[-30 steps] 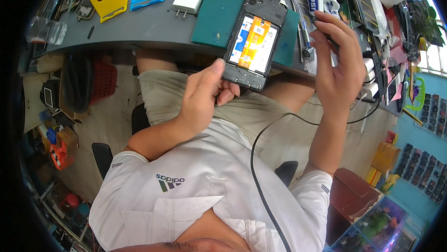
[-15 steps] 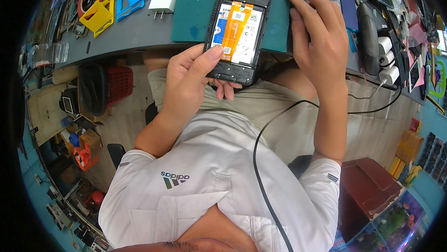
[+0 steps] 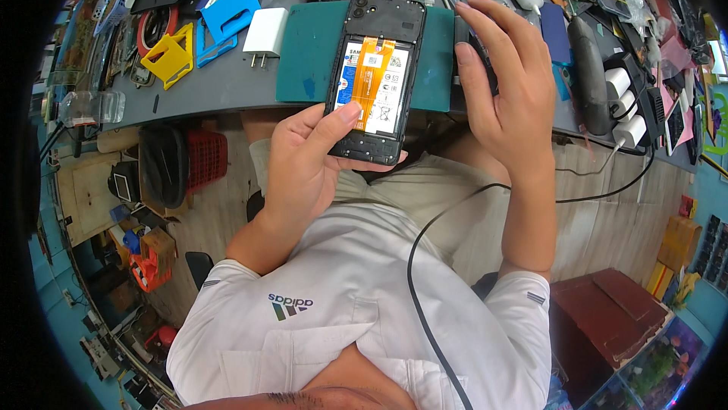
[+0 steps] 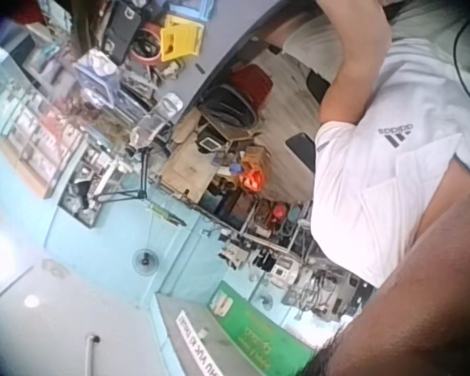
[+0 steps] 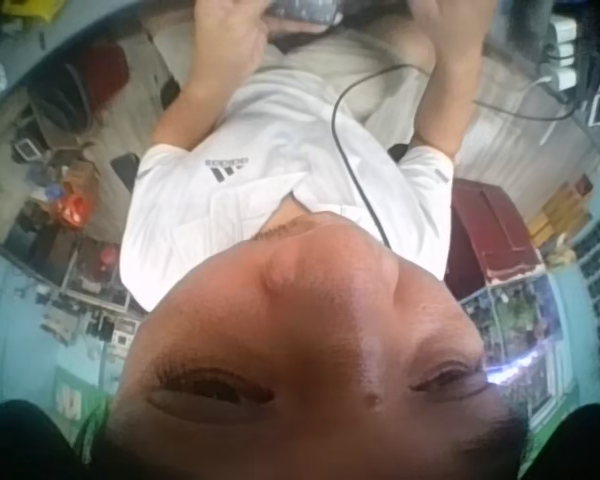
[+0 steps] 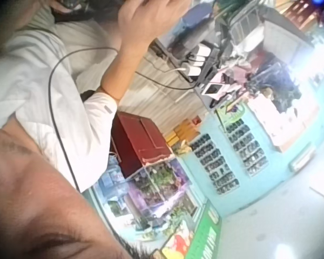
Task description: The person uses a screwdriver to remove screws from the back of a disassembled smartphone. They then pick up the phone's back cover, align it with the device, and press it into place to close the unit.
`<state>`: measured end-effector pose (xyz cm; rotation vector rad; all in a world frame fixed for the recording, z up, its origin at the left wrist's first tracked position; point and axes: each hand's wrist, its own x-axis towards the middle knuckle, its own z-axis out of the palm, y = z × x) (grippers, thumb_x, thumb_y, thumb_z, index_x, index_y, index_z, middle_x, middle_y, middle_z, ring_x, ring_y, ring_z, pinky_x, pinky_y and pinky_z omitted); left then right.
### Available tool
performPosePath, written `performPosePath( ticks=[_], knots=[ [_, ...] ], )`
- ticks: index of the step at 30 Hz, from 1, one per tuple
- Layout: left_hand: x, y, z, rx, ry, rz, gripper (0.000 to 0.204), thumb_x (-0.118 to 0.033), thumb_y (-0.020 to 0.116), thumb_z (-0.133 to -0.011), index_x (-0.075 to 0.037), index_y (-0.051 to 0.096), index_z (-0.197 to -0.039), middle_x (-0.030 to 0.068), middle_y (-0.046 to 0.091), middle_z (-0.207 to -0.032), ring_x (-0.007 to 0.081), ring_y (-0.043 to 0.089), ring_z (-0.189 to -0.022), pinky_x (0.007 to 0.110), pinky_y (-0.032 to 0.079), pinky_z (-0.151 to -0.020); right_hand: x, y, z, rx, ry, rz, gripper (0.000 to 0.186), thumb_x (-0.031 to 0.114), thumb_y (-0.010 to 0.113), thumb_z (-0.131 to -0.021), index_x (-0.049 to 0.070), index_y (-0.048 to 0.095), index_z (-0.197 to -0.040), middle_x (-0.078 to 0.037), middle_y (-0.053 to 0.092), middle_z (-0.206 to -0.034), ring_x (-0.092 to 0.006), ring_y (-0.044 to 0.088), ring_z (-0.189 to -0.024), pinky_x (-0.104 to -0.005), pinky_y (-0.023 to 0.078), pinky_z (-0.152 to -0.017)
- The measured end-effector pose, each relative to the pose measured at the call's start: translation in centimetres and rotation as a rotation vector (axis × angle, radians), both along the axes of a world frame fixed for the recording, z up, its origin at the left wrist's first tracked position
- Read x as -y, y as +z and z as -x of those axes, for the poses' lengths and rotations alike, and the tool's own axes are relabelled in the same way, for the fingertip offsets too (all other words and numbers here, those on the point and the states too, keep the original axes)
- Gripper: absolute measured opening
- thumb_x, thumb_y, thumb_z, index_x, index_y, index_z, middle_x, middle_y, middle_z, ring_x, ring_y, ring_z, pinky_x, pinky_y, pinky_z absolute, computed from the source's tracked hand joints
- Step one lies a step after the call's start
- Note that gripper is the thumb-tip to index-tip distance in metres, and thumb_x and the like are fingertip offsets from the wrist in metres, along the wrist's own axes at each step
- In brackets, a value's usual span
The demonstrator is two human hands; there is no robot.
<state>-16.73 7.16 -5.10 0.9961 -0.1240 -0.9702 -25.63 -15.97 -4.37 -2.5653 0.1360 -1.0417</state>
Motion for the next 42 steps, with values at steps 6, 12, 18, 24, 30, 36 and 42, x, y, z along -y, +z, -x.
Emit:
performPosePath(
  ticks=[6, 12, 18, 24, 30, 36, 42],
  knots=[
    [-0.1, 0.8, 0.0, -0.001, -0.011, 0.042, 0.033, -0.014, 0.059, -0.107, 0.015, 0.065, -0.122, 0.0243, 0.075, -0.111, 0.0312, 0.079, -0.093, 0.052, 0.069, -0.084, 0.2, 0.3, 0.3, 0.006, 0.028, -0.101, 0.030, 0.010, 0.068, -0.099, 0.002, 0.072, -0.127, -0.014, 0.070, -0.130, -0.0312, 0.067, -0.116, -0.0390, 0.051, -0.100],
    [0.1, 1.3, 0.6, 0.166, 0.036, 0.154, 0.029, -0.014, 0.063, -0.108, 0.009, 0.070, -0.126, 0.0092, 0.076, -0.111, 0.0102, 0.070, -0.097, 0.027, 0.057, -0.088, 0.4, 0.5, 0.4, 0.042, 0.034, -0.120, 0.030, 0.008, 0.070, -0.097, 0.001, 0.072, -0.127, -0.014, 0.070, -0.129, -0.0292, 0.068, -0.114, -0.0371, 0.052, -0.098],
    [-0.3, 0.8, 0.5, 0.367, 0.120, 0.154, 0.028, -0.012, 0.065, -0.108, 0.008, 0.071, -0.126, 0.0072, 0.076, -0.109, 0.0067, 0.067, -0.095, 0.023, 0.054, -0.084, -0.6, 0.8, 1.1, 0.217, -0.038, -0.100, 0.034, 0.004, 0.077, -0.091, -0.002, 0.072, -0.125, -0.017, 0.071, -0.127, -0.0285, 0.069, -0.112, -0.0355, 0.053, -0.098],
    [1.1, 1.6, -0.8, 1.186, 0.347, -0.049, 0.040, -0.003, 0.072, -0.098, 0.008, 0.065, -0.136, 0.0222, 0.075, -0.121, 0.0201, 0.075, -0.098, 0.031, 0.060, -0.082, -6.4, 4.1, 1.1, 0.164, 0.212, -0.357, 0.060, 0.021, 0.090, -0.084, -0.005, 0.067, -0.134, -0.023, 0.066, -0.136, -0.0334, 0.068, -0.119, -0.0399, 0.056, -0.099],
    [4.5, 2.2, -3.3, 1.648, 0.533, 0.018, 0.055, 0.001, 0.075, -0.091, 0.002, 0.063, -0.144, 0.0294, 0.061, -0.145, 0.0385, 0.075, -0.111, 0.040, 0.061, -0.090, -8.2, 5.3, -1.2, 0.206, 0.268, -0.833, 0.060, 0.009, 0.076, -0.098, -0.005, 0.052, -0.152, -0.024, 0.056, -0.151, -0.0318, 0.064, -0.130, -0.0400, 0.058, -0.104],
    [5.6, 0.8, -4.0, 1.657, 0.478, -0.021, 0.059, 0.000, 0.076, -0.090, -0.005, 0.064, -0.147, 0.0281, 0.053, -0.155, 0.0381, 0.069, -0.124, 0.040, 0.058, -0.098, -8.1, 5.5, -2.2, 0.347, 0.221, -1.257, 0.048, 0.009, 0.066, -0.106, -0.007, 0.054, -0.150, -0.021, 0.062, -0.146, -0.0276, 0.064, -0.130, -0.0388, 0.058, -0.104],
    [5.0, 1.5, -4.1, 1.704, 0.349, -0.033, 0.073, -0.014, 0.087, -0.080, -0.006, 0.063, -0.148, 0.0284, 0.048, -0.159, 0.0414, 0.059, -0.133, 0.046, 0.051, -0.106, -6.9, 4.6, -2.7, 0.396, 0.207, -1.435, 0.039, 0.008, 0.065, -0.105, -0.008, 0.062, -0.141, -0.019, 0.066, -0.139, -0.0229, 0.070, -0.117, -0.0360, 0.060, -0.096]
  ],
)
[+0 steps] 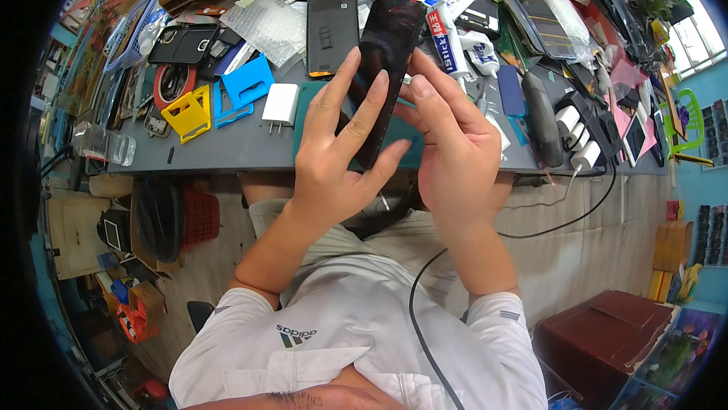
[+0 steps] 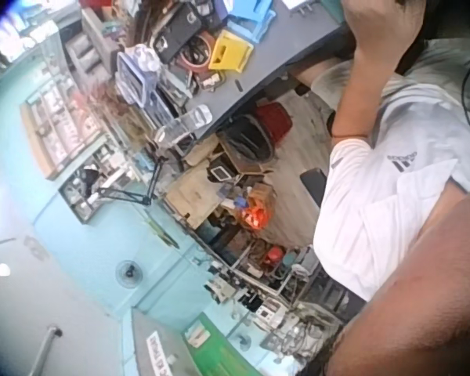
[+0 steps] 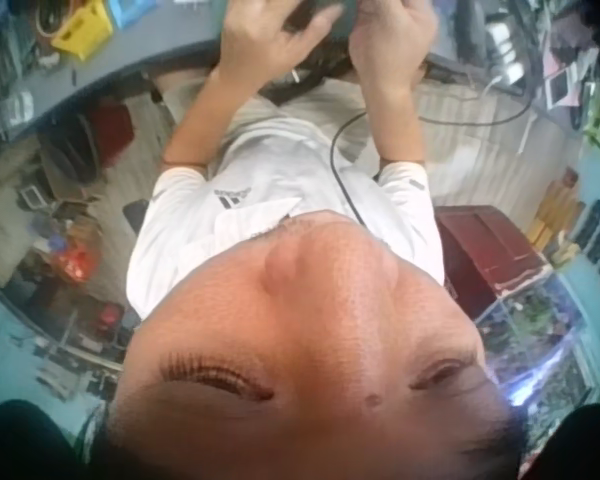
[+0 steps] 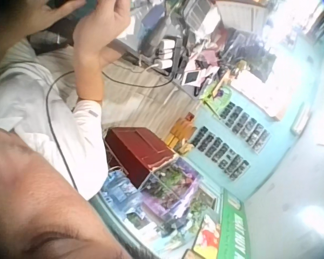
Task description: The person uses a screwdriver to remove screws from the back of a disassembled smartphone. They then pick up the phone's back cover, align it with the device, and press it into place to close the unit.
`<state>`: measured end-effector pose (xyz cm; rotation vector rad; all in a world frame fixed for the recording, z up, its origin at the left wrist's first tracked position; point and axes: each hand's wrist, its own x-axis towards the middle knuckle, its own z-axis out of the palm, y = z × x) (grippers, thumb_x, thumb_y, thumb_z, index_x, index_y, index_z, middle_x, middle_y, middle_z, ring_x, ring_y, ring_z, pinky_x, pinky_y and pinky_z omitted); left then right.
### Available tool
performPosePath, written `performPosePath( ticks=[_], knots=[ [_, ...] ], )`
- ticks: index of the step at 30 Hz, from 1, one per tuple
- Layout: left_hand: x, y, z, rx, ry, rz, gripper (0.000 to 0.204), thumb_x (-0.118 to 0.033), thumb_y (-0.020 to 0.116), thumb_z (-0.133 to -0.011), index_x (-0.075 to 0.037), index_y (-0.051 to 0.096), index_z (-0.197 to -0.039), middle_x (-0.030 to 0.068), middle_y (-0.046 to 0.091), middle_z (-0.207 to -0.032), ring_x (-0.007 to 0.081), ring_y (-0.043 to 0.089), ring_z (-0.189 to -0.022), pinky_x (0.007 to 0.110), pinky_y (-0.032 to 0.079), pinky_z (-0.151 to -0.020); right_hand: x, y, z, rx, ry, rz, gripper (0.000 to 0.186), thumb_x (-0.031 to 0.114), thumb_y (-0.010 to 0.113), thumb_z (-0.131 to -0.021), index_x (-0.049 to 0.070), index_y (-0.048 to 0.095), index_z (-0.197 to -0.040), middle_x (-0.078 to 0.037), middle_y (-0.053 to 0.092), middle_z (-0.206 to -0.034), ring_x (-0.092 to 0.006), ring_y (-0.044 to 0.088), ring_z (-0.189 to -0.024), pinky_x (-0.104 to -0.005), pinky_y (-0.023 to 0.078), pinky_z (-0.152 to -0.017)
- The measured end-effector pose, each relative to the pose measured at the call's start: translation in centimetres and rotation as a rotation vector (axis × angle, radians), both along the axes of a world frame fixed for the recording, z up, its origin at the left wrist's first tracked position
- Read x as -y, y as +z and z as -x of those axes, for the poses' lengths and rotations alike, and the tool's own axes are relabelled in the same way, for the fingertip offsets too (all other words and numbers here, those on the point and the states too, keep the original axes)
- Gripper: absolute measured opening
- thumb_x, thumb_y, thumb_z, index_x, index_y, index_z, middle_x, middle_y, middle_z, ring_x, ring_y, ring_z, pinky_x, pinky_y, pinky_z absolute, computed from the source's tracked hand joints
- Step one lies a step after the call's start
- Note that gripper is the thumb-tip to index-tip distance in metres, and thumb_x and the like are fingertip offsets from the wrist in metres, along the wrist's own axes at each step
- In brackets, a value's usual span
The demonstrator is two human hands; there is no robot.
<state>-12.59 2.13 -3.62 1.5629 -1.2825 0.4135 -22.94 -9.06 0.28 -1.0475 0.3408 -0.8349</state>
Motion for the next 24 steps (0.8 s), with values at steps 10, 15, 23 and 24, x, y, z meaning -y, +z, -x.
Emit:
performPosePath(
  ticks=[10, 15, 23, 24],
  knots=[
    [-0.6, -0.2, -0.5, -0.030, -0.090, 0.001, 0.079, -0.016, 0.089, -0.074, -0.006, 0.064, -0.148, 0.0309, 0.044, -0.160, 0.0454, 0.054, -0.138, 0.048, 0.046, -0.112, 0.7, -0.6, -0.3, -0.027, -0.020, -0.016, 0.029, 0.004, 0.069, -0.100, -0.009, 0.072, -0.127, -0.016, 0.069, -0.130, -0.0207, 0.072, -0.108, -0.0336, 0.062, -0.090],
    [-0.7, -0.1, -0.4, -0.013, -0.083, -0.034, 0.079, -0.013, 0.088, -0.073, -0.007, 0.064, -0.148, 0.0312, 0.044, -0.160, 0.0455, 0.052, -0.140, 0.048, 0.046, -0.112, 0.8, -0.4, -0.2, -0.054, -0.036, 0.021, 0.028, 0.004, 0.072, -0.099, -0.008, 0.073, -0.124, -0.015, 0.071, -0.127, -0.0191, 0.071, -0.105, -0.0321, 0.062, -0.089],
    [-0.7, -0.6, -0.4, -0.026, -0.106, -0.011, 0.080, -0.012, 0.088, -0.072, -0.010, 0.064, -0.149, 0.0299, 0.040, -0.161, 0.0479, 0.049, -0.140, 0.052, 0.044, -0.115, 0.8, -0.5, -0.1, -0.076, -0.044, 0.062, 0.028, 0.004, 0.072, -0.098, -0.008, 0.074, -0.123, -0.014, 0.071, -0.126, -0.0180, 0.071, -0.105, -0.0314, 0.062, -0.087],
    [-0.7, -0.6, -0.4, -0.019, -0.108, -0.021, 0.081, -0.010, 0.088, -0.071, -0.009, 0.064, -0.149, 0.0300, 0.039, -0.161, 0.0468, 0.047, -0.143, 0.052, 0.044, -0.116, 0.9, -0.6, 0.0, -0.077, -0.046, 0.059, 0.028, 0.004, 0.072, -0.098, -0.008, 0.074, -0.123, -0.014, 0.071, -0.126, -0.0179, 0.071, -0.105, -0.0315, 0.062, -0.087]
  ],
)
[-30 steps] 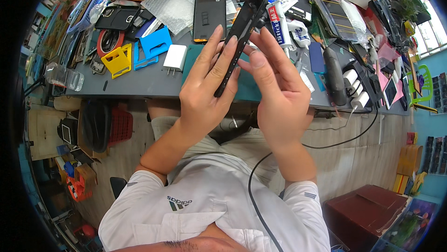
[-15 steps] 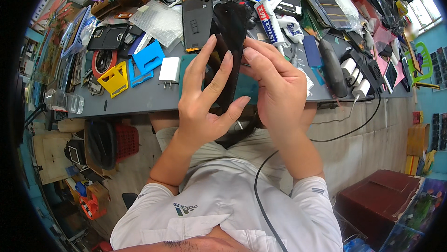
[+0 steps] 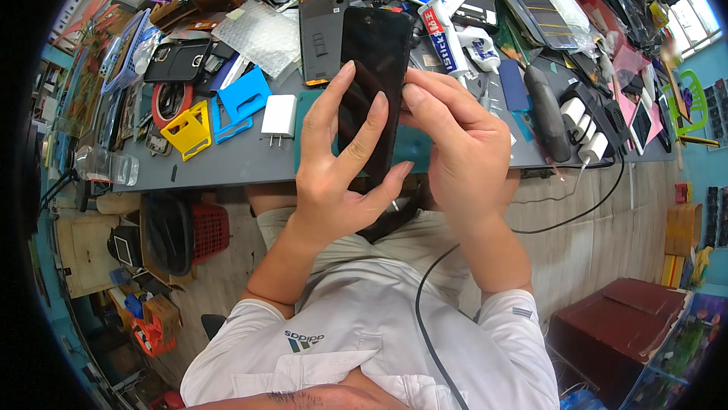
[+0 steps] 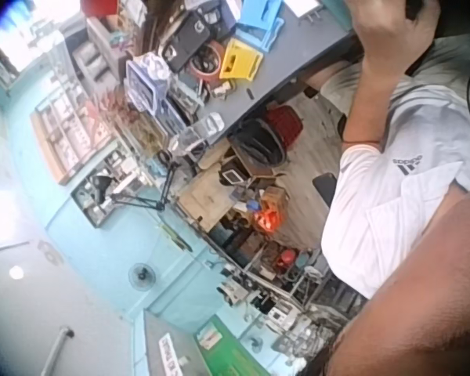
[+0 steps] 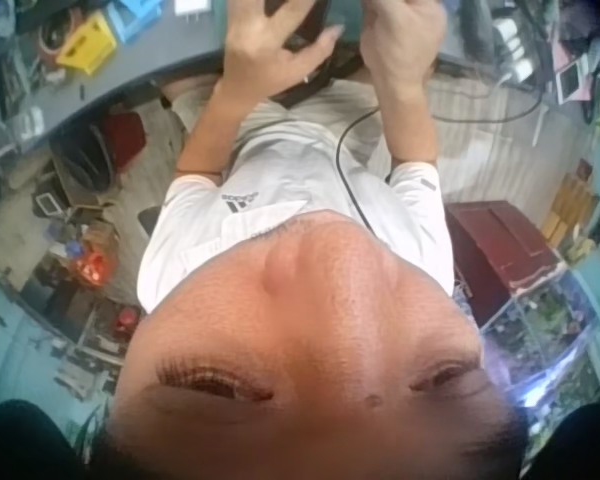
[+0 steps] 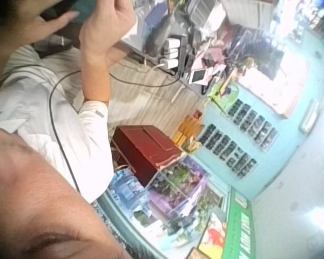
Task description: The person uses a screwdriver to remove screws from the back of a disassembled smartphone. They then pick up the phone's back cover, align it with the device, and press it into place to close the unit.
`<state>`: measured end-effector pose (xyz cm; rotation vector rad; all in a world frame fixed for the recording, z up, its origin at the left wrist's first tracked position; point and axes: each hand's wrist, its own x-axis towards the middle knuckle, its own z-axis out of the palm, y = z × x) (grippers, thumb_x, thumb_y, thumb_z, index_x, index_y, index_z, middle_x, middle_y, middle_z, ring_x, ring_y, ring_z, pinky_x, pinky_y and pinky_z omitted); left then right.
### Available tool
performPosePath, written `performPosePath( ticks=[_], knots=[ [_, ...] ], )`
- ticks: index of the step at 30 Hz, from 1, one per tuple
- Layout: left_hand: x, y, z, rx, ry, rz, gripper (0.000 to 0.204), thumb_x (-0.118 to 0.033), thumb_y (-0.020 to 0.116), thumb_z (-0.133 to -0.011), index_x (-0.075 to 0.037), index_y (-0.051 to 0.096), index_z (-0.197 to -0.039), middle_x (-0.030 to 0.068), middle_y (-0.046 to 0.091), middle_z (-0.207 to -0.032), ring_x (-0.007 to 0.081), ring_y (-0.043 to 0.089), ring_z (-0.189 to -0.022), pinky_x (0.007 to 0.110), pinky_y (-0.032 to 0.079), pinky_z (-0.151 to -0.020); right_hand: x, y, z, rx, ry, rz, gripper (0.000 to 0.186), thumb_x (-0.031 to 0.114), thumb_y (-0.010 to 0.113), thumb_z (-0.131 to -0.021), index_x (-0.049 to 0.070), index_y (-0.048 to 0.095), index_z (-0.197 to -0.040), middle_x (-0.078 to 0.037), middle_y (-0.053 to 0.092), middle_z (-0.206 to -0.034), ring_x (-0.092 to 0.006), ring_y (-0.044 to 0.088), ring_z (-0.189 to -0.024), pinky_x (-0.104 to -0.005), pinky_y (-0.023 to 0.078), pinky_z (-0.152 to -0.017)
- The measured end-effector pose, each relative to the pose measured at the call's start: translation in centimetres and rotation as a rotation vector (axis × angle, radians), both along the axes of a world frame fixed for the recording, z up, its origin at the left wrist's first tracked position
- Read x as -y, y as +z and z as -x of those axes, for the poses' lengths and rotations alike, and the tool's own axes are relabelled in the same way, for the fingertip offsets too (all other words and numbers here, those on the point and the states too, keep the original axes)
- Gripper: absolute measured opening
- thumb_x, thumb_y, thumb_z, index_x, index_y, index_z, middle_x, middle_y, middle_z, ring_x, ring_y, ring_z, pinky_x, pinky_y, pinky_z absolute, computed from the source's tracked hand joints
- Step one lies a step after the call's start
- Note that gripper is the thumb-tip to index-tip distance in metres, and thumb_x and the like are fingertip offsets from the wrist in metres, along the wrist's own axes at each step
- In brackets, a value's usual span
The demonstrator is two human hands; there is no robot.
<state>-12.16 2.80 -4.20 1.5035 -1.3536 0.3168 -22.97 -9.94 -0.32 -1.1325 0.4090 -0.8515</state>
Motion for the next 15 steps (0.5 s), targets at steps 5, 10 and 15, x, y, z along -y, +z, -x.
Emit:
performPosePath(
  ticks=[5, 10, 15],
  knots=[
    [-0.24, 0.32, 0.09, 0.011, 0.000, -0.031, 0.081, -0.010, 0.088, -0.072, -0.007, 0.063, -0.149, 0.0302, 0.038, -0.161, 0.0464, 0.043, -0.147, 0.052, 0.044, -0.117, 0.33, -0.36, 0.09, 0.024, 0.017, -0.016, 0.028, 0.003, 0.072, -0.099, -0.008, 0.073, -0.124, -0.015, 0.071, -0.128, -0.0177, 0.071, -0.105, -0.0307, 0.062, -0.086],
    [-0.17, 0.21, 0.16, 0.009, -0.003, -0.018, 0.079, -0.011, 0.087, -0.073, -0.007, 0.063, -0.149, 0.0304, 0.037, -0.161, 0.0475, 0.043, -0.146, 0.053, 0.044, -0.117, 0.51, -0.51, 0.16, 0.039, 0.023, -0.016, 0.028, 0.002, 0.072, -0.098, -0.008, 0.073, -0.124, -0.015, 0.071, -0.129, -0.0183, 0.072, -0.103, -0.0288, 0.063, -0.084],
    [-0.34, 0.57, 0.13, 0.028, -0.001, -0.044, 0.078, -0.010, 0.087, -0.073, -0.006, 0.064, -0.148, 0.0310, 0.034, -0.162, 0.0482, 0.043, -0.146, 0.053, 0.045, -0.116, 0.76, -0.78, 0.19, 0.041, 0.032, -0.017, 0.028, 0.002, 0.073, -0.098, -0.008, 0.073, -0.124, -0.015, 0.071, -0.129, -0.0178, 0.072, -0.103, -0.0283, 0.063, -0.083]
  ],
)
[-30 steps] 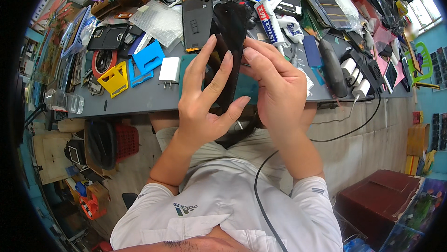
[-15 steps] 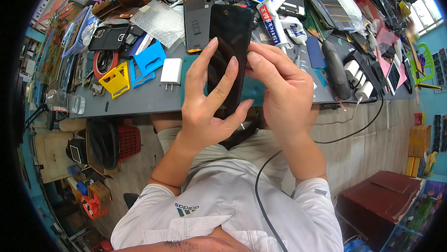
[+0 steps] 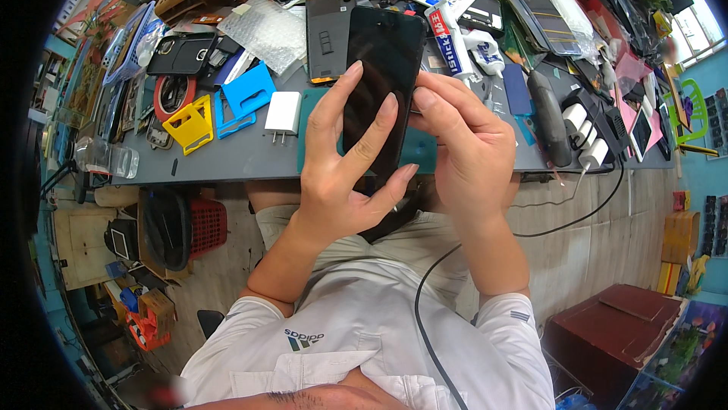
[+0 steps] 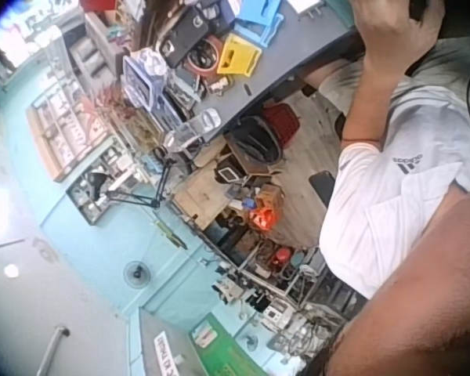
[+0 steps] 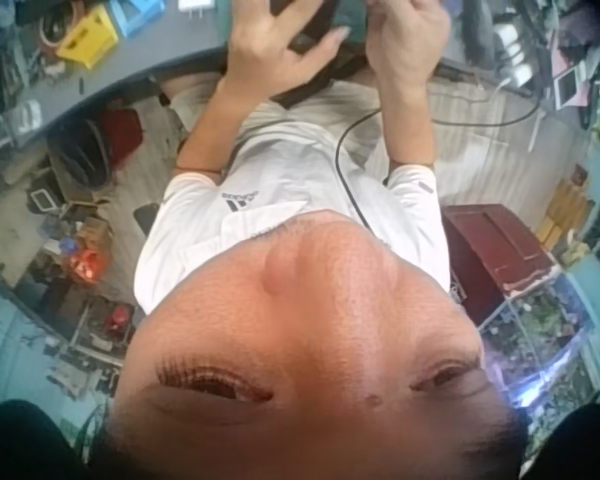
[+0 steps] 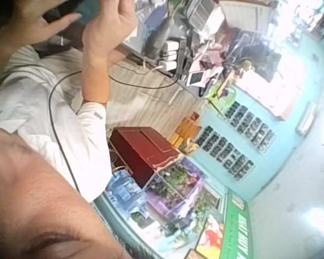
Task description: The person uses a screwdriver to remove screws from the back of a disassembled smartphone. They then pick up the phone's back cover, align it with the device, and press it into place to close the unit.
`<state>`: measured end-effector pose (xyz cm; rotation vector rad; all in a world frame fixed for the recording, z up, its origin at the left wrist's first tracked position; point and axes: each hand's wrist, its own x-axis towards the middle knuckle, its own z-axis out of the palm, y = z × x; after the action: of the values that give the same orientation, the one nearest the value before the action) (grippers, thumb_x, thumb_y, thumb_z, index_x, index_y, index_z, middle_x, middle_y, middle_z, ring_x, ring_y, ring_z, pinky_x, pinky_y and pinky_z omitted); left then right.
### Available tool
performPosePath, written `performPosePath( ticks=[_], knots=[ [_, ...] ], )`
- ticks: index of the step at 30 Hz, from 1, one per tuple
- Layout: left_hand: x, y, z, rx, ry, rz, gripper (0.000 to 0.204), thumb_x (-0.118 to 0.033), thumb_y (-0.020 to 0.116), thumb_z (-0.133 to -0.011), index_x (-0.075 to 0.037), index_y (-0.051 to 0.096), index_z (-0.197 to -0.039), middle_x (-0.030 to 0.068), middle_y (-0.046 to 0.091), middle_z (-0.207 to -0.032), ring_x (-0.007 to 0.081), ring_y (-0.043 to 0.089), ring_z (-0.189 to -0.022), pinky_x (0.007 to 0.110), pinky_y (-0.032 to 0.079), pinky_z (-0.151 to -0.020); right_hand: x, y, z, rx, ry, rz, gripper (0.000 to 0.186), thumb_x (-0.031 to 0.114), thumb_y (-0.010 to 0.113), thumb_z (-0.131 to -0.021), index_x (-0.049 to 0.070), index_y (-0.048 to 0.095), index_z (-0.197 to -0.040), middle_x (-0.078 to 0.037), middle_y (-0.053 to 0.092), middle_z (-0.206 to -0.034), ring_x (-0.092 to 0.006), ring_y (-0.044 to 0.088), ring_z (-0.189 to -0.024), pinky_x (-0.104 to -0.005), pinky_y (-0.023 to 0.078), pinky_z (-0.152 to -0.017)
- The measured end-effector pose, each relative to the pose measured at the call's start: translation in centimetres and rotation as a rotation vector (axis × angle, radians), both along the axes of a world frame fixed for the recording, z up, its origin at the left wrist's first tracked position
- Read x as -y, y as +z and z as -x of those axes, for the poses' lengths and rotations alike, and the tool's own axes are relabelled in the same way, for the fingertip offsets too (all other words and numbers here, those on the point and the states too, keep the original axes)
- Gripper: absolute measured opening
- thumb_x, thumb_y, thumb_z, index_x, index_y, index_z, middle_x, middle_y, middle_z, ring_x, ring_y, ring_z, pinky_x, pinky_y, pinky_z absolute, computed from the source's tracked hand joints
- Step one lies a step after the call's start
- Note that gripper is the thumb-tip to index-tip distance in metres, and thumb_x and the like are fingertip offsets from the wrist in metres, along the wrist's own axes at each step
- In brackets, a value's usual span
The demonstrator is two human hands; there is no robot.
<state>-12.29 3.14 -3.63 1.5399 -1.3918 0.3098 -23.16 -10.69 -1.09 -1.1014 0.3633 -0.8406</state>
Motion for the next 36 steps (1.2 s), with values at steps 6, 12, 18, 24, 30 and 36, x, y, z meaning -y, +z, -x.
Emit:
performPosePath(
  ticks=[6, 12, 18, 24, 30, 36],
  knots=[
    [0.3, -0.4, -0.3, -0.062, -0.041, 0.082, 0.071, -0.008, 0.087, -0.074, -0.005, 0.068, -0.142, 0.0345, 0.025, -0.166, 0.0515, 0.046, -0.145, 0.054, 0.048, -0.114, -0.1, 0.1, 0.0, -0.019, -0.009, 0.007, 0.028, 0.003, 0.073, -0.099, -0.007, 0.073, -0.125, -0.015, 0.070, -0.129, -0.0164, 0.072, -0.103, -0.0280, 0.064, -0.083],
    [0.3, -0.1, -0.4, -0.153, -0.082, 0.103, 0.066, -0.004, 0.087, -0.074, -0.004, 0.072, -0.138, 0.0385, 0.017, -0.169, 0.0536, 0.046, -0.146, 0.053, 0.046, -0.115, -0.3, 0.5, 0.1, -0.004, 0.009, 0.037, 0.028, 0.004, 0.074, -0.098, -0.007, 0.073, -0.124, -0.016, 0.070, -0.129, -0.0177, 0.072, -0.105, -0.0282, 0.064, -0.083],
    [-0.1, 0.4, -0.1, -0.247, -0.115, 0.077, 0.064, 0.000, 0.088, -0.073, -0.003, 0.072, -0.136, 0.0379, 0.026, -0.167, 0.0505, 0.044, -0.148, 0.050, 0.045, -0.117, -0.7, 0.9, 0.3, -0.016, -0.002, 0.097, 0.028, 0.003, 0.073, -0.098, -0.008, 0.074, -0.124, -0.016, 0.071, -0.129, -0.0195, 0.072, -0.106, -0.0304, 0.064, -0.085],
    [-0.2, 0.2, -0.5, -0.218, -0.137, 0.097, 0.064, 0.000, 0.088, -0.073, 0.000, 0.072, -0.135, 0.0364, 0.027, -0.167, 0.0494, 0.044, -0.149, 0.050, 0.044, -0.118, -1.0, 1.3, 0.5, -0.025, 0.004, 0.129, 0.027, 0.003, 0.073, -0.098, -0.008, 0.074, -0.123, -0.017, 0.070, -0.129, -0.0203, 0.072, -0.108, -0.0319, 0.064, -0.087],
    [-0.2, 0.1, -0.5, -0.219, -0.149, 0.104, 0.063, 0.000, 0.088, -0.074, 0.000, 0.072, -0.135, 0.0354, 0.026, -0.167, 0.0502, 0.043, -0.149, 0.051, 0.043, -0.119, -1.1, 1.1, 0.5, -0.017, -0.008, 0.149, 0.027, 0.004, 0.072, -0.099, -0.008, 0.074, -0.123, -0.018, 0.071, -0.129, -0.0209, 0.072, -0.107, -0.0315, 0.065, -0.085],
    [-0.2, 0.1, -0.4, -0.226, -0.151, 0.106, 0.062, -0.001, 0.089, -0.074, 0.001, 0.072, -0.134, 0.0361, 0.026, -0.167, 0.0508, 0.042, -0.150, 0.052, 0.042, -0.119, -1.0, 1.0, 0.4, -0.022, -0.012, 0.153, 0.027, 0.004, 0.073, -0.099, -0.008, 0.074, -0.123, -0.018, 0.071, -0.128, -0.0210, 0.072, -0.106, -0.0309, 0.065, -0.084]
  ],
)
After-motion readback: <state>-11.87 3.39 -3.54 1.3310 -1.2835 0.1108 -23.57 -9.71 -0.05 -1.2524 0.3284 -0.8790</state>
